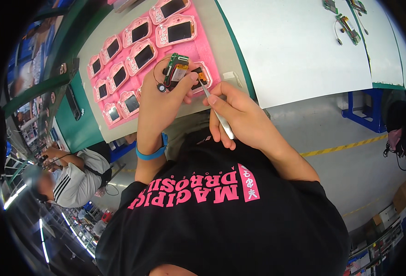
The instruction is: Assembling components and managing wiring for small handheld electronic devices at a manufacturing workstation.
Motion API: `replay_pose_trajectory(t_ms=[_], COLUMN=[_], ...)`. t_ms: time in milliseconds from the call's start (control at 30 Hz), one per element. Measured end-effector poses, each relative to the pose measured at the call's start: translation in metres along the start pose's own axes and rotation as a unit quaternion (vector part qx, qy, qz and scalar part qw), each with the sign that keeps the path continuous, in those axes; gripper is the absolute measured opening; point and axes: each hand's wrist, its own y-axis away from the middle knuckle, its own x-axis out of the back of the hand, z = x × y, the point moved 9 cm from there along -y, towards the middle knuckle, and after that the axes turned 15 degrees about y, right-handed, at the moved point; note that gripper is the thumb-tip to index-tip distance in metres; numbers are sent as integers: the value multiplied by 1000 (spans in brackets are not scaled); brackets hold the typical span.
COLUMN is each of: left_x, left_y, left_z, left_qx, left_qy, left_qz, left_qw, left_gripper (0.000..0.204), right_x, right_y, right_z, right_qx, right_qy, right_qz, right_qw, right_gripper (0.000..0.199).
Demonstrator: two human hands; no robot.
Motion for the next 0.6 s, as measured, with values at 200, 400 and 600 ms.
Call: replay_pose_trajectory(t_ms=[200, 400, 600], left_x=[10, 6, 1], left_y=[15, 33, 29], left_z=[5, -15, -18], left_qx=[57, 136, 111], left_qy=[11, 131, 139], left_qz=[-12, -86, -101], left_qw=[998, 978, 979], left_gripper=[23, 33, 27], right_x=[5, 3, 9], right_y=[5, 14, 19], right_z=[1, -5, -11], right_qx=[24, 68, 120], right_qy=[11, 68, 191], right_qz=[24, 52, 109], right_qw=[999, 994, 968], right_gripper=[15, 6, 3])
